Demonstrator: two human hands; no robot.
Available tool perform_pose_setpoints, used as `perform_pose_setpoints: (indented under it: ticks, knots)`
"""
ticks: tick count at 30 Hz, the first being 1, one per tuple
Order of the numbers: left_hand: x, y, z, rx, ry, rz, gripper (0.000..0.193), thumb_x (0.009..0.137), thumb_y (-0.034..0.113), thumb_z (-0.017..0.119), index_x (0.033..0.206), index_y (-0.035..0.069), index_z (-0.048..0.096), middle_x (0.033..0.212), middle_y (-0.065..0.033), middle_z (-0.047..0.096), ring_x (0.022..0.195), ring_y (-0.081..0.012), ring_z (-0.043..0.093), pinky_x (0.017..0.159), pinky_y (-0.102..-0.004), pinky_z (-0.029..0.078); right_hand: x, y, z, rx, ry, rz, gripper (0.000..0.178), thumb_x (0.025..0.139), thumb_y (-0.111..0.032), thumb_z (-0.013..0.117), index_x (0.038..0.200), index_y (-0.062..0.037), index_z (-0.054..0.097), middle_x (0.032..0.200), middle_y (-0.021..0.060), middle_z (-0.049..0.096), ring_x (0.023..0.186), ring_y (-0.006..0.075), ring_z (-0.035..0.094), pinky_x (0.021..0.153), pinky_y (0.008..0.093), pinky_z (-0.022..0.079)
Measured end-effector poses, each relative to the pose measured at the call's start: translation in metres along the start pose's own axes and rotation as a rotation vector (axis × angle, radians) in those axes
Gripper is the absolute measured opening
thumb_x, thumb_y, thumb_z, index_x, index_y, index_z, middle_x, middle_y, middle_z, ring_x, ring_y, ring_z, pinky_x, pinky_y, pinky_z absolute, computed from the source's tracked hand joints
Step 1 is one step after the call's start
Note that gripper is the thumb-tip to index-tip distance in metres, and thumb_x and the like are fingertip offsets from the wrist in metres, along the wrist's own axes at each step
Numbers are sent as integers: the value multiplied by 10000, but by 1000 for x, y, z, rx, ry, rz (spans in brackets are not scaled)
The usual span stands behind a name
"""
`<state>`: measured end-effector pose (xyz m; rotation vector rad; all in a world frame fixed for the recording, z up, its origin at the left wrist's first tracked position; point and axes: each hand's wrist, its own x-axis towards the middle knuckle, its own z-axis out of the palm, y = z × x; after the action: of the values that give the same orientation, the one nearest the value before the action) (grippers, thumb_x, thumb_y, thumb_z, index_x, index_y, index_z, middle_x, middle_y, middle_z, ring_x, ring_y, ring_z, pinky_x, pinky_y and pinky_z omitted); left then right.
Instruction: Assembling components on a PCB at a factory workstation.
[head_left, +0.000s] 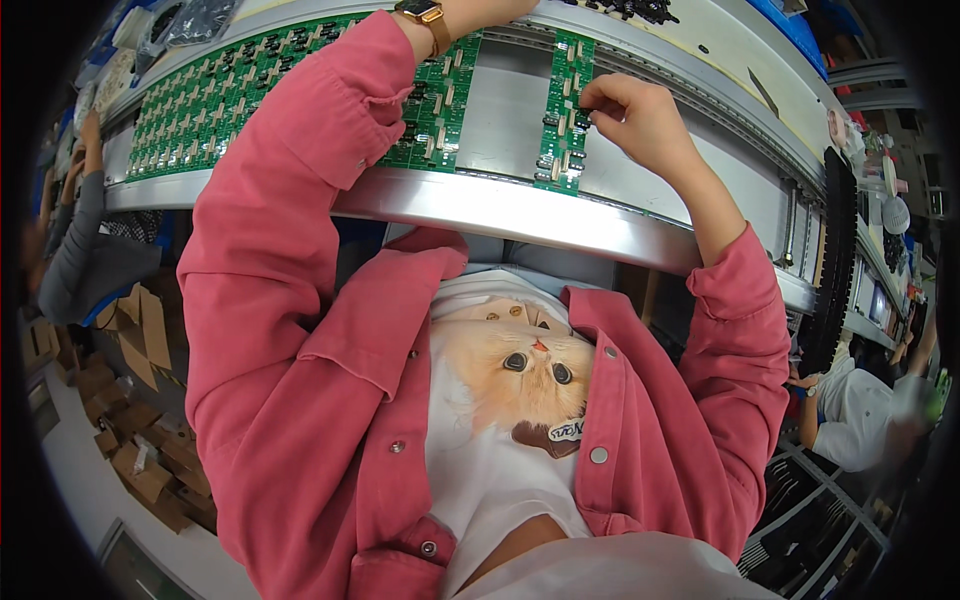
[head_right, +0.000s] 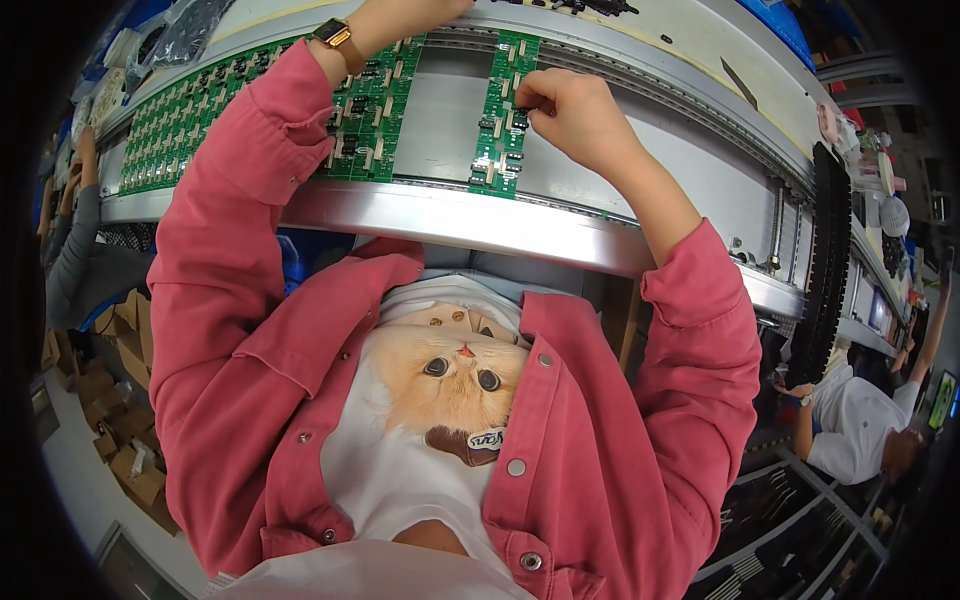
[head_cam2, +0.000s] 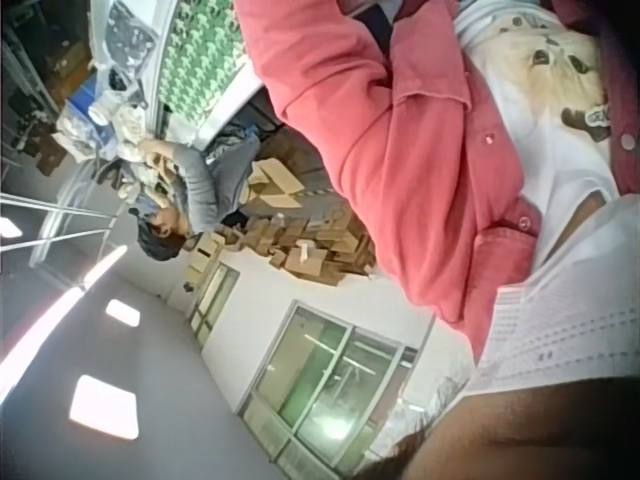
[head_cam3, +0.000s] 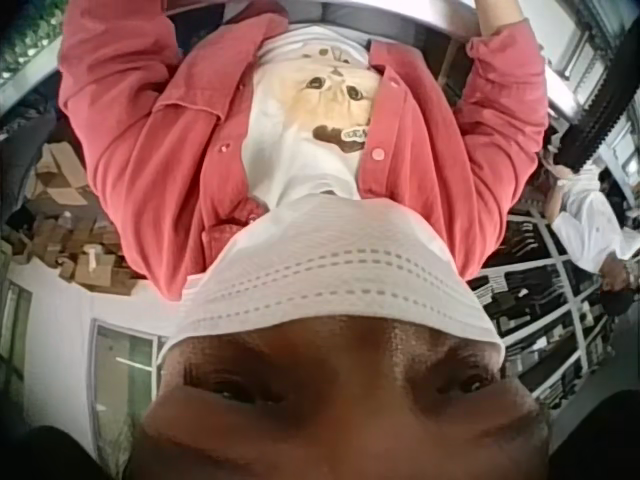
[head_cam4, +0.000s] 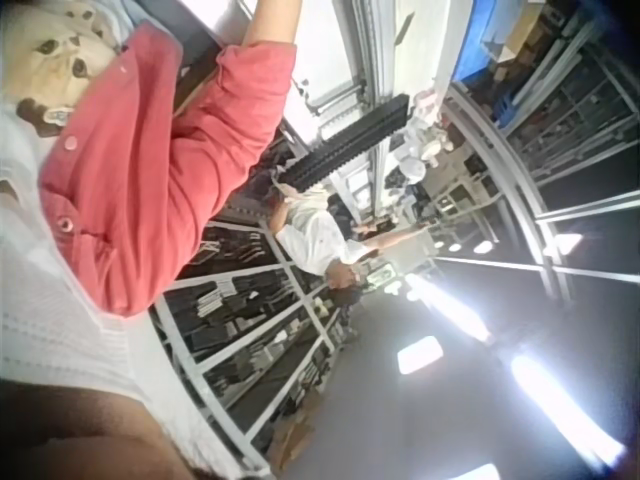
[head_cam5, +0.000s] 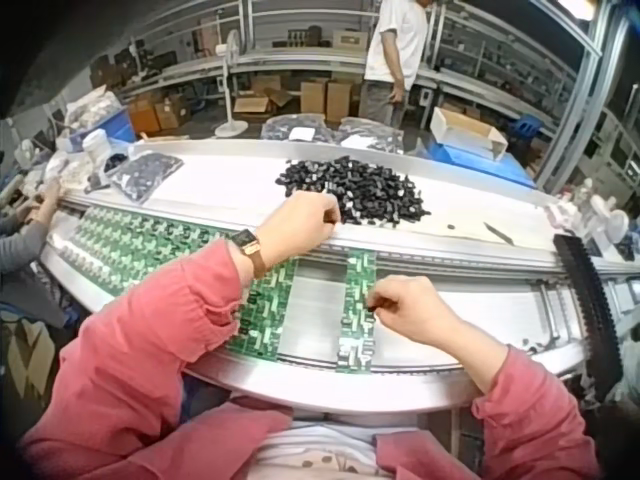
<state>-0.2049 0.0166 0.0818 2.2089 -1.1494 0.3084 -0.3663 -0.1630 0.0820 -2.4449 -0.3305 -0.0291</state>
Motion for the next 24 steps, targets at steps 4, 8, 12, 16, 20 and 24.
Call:
perform_pose_setpoints:
  ticks: [4, 8, 12, 16, 20, 24]
  knots:
    - [-4, 13, -9, -65, -41, -16, 120, 680, 70, 571, 729, 3, 658, 724, -133, 663, 628, -316, 609, 615, -368, 494, 0, 4, 1, -9, 17, -58, 132, 703, 42, 610, 812, -19, 652, 772, 47, 634, 603, 152, 545, 600, 261, 463]
    - [-4, 13, -4, -85, -318, -66, 122, 675, 53, 575, 743, -3, 660, 727, -129, 665, 619, -305, 605, 612, -353, 492, 1, 3, 1, -9, -36, -65, 128, 731, 56, 612, 829, -15, 652, 796, 35, 636, 629, 140, 546, 604, 235, 460]
    - [-8, 21, -5, -157, -329, 2, 133, 680, 68, 575, 754, 7, 667, 728, -132, 665, 620, -313, 603, 616, -353, 493, 1, 2, 3, -29, -28, -115, 126, 701, 23, 604, 800, -32, 658, 773, 48, 632, 609, 175, 549, 597, 267, 461]
    - [-27, 46, -25, -146, -274, 29, 132, 727, 5, 604, 849, 15, 652, 752, -57, 634, 611, -175, 552, 610, -273, 464, -3, 0, -5, -58, 7, -105, 132, 664, -20, 585, 765, -57, 663, 746, 71, 626, 595, 235, 554, 587, 323, 460]
    - [-51, 77, -52, -297, -325, -74, 160, 720, -2, 579, 870, 16, 632, 811, -76, 636, 646, -213, 552, 623, -296, 451, -6, -4, 4, -32, 137, -214, 179, 651, 7, 559, 799, -55, 637, 776, 84, 602, 657, 272, 570, 600, 345, 466]
    - [-70, 124, -70, -339, -345, -19, 269, 727, -62, 556, 981, 2, 614, 850, -89, 613, 678, -204, 553, 643, -289, 456, -49, -31, -9, -122, 236, -110, 103, 709, -54, 591, 809, -71, 608, 813, 81, 584, 696, 279, 577, 629, 352, 470]
